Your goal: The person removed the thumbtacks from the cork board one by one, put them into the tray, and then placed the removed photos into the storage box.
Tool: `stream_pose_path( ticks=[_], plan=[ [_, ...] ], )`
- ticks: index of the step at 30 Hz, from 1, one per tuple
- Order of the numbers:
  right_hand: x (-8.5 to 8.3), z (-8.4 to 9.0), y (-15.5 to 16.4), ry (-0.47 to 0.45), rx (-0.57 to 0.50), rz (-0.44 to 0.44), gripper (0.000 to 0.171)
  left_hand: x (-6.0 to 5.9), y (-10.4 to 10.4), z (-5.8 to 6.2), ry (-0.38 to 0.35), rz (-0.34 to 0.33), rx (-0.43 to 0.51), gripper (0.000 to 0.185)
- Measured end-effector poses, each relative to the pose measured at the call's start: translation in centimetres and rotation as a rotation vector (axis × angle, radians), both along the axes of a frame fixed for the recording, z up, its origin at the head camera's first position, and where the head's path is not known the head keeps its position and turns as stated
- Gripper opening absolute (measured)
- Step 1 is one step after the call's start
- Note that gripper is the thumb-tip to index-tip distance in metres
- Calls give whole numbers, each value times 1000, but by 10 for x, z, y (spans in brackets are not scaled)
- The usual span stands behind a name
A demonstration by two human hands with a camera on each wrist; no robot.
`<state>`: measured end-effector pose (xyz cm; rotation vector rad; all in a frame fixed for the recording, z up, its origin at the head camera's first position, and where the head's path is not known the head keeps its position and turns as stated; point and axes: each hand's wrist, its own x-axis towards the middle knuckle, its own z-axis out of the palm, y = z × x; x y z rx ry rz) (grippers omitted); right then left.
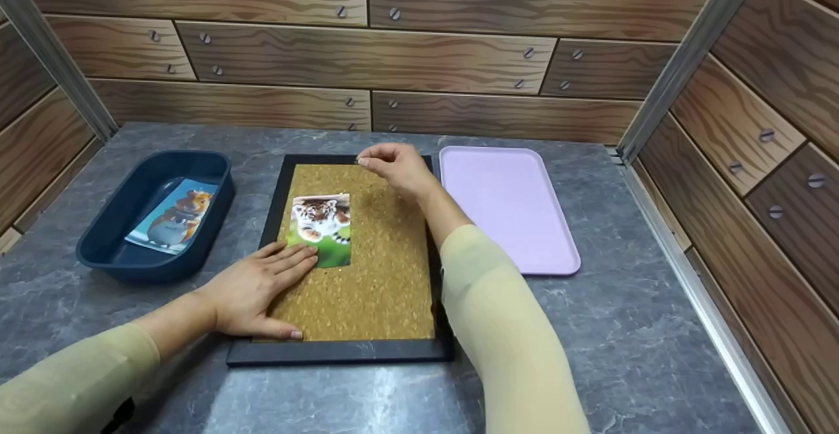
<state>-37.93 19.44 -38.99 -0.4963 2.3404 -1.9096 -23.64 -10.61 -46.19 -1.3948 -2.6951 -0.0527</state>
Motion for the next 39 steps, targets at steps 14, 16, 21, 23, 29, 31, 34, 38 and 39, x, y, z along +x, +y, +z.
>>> stream_pose_path(
  ticks=[14, 16, 21, 23, 29, 31, 34, 38, 39],
  plan=[
    [4, 10, 40, 24, -7, -48, 8, 1, 1, -2, -4, -10, 29, 120],
    [5, 11, 47, 24, -5, -56, 8, 1, 1, -1, -9, -6, 23, 120],
    [6, 12, 63, 45, 4, -55, 11, 1, 1, -1, -6, -7, 25, 120],
    [6, 12, 69, 52, 5, -58, 12, 1, 0, -1, -1, -9, 27, 120],
    [10, 12, 83, 36, 33, -92, 9, 1, 0, -2, -4, 1, 6, 121],
    [12, 12, 88, 34, 44, -100, 9, 1, 0, -1, -1, 0, 6, 121],
    [12, 11, 95, 30, 54, -105, 16, 1, 0, 0, 8, -6, 12, 120],
    [13, 9, 102, 19, 57, -117, 24, 1, 1, 0, 19, -12, 24, 119],
    [14, 9, 103, 16, 60, -122, 23, 1, 1, -1, 20, -13, 28, 119]
  ],
)
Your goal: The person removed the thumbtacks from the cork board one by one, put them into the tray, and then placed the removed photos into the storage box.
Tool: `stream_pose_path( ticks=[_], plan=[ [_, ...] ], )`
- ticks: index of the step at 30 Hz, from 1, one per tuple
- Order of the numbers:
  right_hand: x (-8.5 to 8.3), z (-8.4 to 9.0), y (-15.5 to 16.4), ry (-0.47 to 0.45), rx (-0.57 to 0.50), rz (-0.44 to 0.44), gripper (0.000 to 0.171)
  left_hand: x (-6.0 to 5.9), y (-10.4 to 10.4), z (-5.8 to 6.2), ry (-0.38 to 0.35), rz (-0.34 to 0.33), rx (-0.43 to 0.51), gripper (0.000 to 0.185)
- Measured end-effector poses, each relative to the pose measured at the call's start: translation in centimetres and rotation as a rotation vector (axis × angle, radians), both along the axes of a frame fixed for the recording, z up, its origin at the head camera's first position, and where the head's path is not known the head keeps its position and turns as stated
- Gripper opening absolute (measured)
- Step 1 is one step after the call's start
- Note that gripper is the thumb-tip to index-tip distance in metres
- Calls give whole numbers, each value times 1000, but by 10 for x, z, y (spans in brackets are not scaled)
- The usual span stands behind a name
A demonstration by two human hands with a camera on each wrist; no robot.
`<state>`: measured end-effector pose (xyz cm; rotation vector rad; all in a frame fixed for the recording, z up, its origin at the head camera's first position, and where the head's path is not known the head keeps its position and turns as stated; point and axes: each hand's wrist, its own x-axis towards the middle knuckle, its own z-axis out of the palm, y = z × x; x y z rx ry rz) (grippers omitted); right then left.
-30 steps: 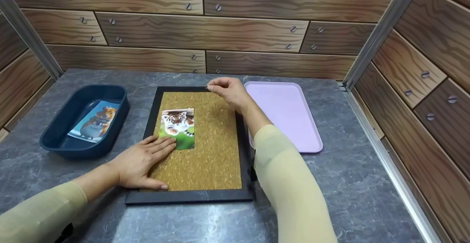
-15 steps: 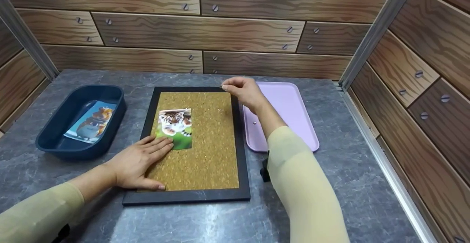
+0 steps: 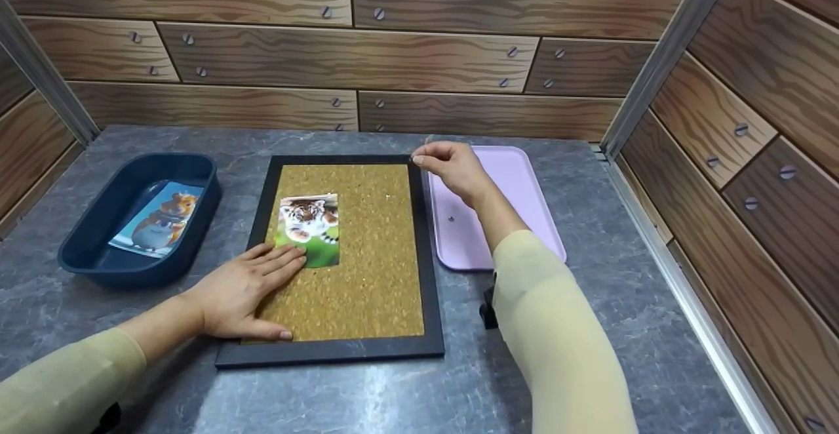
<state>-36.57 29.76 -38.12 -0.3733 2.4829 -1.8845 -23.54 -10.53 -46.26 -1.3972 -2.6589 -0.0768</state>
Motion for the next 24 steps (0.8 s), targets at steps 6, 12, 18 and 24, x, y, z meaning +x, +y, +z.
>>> stream_pose_path(
  ticks=[6, 12, 18, 24],
  plan=[
    [2, -5, 11, -1, 26, -9, 23, 0, 0, -2, 4, -7, 24, 118],
    [6, -10, 26, -5, 35, -29, 21, 0, -1, -4, 14, -12, 33, 119],
    [8, -13, 38, -18, 41, -53, 23, 0, -1, -2, 5, -4, 16, 119],
    [10, -18, 50, -16, 46, -52, 21, 0, 0, -1, 5, -4, 16, 118]
  ],
)
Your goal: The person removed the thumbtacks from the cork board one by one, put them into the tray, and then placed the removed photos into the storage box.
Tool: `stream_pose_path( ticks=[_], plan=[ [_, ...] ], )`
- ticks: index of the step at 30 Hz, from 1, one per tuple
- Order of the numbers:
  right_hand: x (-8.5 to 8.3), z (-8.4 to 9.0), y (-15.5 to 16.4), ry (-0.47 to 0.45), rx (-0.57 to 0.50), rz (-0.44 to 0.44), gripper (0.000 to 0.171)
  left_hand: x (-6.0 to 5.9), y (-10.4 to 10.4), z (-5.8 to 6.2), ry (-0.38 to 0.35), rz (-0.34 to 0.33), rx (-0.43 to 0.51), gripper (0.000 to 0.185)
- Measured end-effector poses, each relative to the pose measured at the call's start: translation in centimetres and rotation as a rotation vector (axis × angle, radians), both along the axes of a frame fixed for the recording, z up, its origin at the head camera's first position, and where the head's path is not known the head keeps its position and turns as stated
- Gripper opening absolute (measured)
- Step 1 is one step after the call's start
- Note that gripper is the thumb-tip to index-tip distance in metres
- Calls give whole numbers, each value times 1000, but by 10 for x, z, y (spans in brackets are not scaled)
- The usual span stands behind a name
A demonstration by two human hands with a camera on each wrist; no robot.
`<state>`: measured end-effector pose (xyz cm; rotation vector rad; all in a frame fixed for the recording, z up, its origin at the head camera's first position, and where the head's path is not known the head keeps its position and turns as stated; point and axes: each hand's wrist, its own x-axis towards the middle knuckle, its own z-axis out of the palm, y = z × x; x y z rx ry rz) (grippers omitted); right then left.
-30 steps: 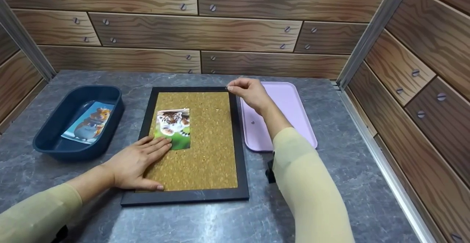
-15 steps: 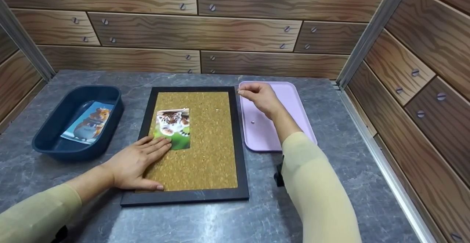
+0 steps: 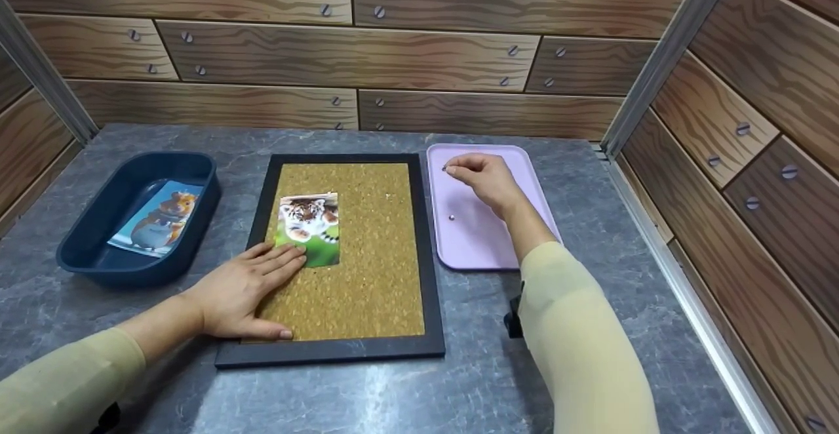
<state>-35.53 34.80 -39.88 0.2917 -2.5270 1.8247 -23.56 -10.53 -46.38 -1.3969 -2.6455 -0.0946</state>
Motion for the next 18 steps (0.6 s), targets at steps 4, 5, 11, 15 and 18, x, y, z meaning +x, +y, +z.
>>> stream_pose_path(
  ticks=[4, 5, 11, 15, 18],
  plan=[
    [2, -5, 7, -12, 5, -8, 20, 0, 0, 0, 1, 2, -2, 118],
    [3, -6, 9, -16, 12, -11, 22, 0, 0, 0, 0, 3, -3, 118],
    [6, -14, 20, -44, 55, -25, 29, 1, 0, 1, -19, 10, -7, 118],
    [9, -17, 27, -66, 59, -40, 31, 1, 0, 1, -27, 11, -11, 119],
    [10, -20, 32, -88, 59, -53, 32, 1, 0, 1, -27, 11, -10, 119]
  ],
)
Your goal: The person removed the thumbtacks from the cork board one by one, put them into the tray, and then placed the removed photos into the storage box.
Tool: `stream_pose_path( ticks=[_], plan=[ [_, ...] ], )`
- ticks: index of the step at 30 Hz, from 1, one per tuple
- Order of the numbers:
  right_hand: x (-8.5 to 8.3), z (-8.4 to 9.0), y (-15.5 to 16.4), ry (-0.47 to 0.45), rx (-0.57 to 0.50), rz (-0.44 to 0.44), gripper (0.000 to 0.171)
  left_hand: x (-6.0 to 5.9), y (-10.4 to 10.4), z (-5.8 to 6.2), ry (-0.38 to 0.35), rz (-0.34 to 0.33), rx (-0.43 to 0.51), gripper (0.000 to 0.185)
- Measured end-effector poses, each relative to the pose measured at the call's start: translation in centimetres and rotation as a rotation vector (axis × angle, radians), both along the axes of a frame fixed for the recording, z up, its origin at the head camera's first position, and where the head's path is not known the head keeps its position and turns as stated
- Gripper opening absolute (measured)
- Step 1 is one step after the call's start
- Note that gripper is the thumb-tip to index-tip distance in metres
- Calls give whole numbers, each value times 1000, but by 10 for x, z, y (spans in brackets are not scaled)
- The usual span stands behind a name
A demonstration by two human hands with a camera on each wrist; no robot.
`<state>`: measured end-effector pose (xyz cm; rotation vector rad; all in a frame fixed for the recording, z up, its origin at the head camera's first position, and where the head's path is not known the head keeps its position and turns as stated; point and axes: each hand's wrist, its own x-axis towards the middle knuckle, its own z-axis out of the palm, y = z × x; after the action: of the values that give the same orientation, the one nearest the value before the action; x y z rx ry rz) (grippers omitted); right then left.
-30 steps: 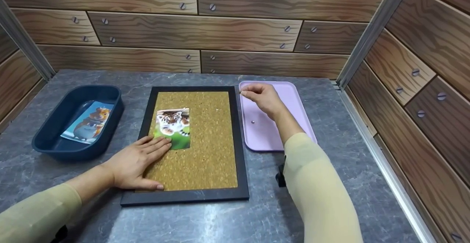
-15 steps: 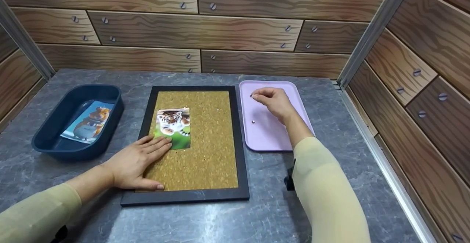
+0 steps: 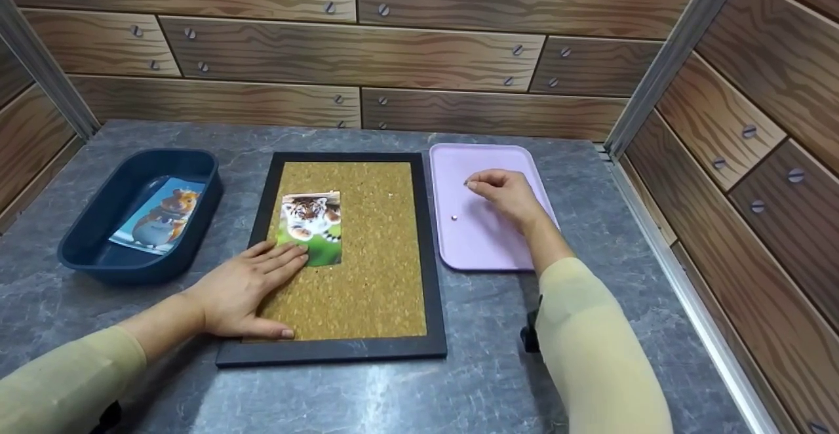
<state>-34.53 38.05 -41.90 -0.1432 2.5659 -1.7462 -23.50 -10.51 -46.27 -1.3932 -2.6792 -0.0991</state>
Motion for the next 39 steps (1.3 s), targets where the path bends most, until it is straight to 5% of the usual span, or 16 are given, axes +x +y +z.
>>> stream_pose_path(
  ticks=[39],
  plan=[
    [13, -33, 21, -18, 178, -11, 34, 0, 0, 0, 11, -6, 6, 118]
  ],
)
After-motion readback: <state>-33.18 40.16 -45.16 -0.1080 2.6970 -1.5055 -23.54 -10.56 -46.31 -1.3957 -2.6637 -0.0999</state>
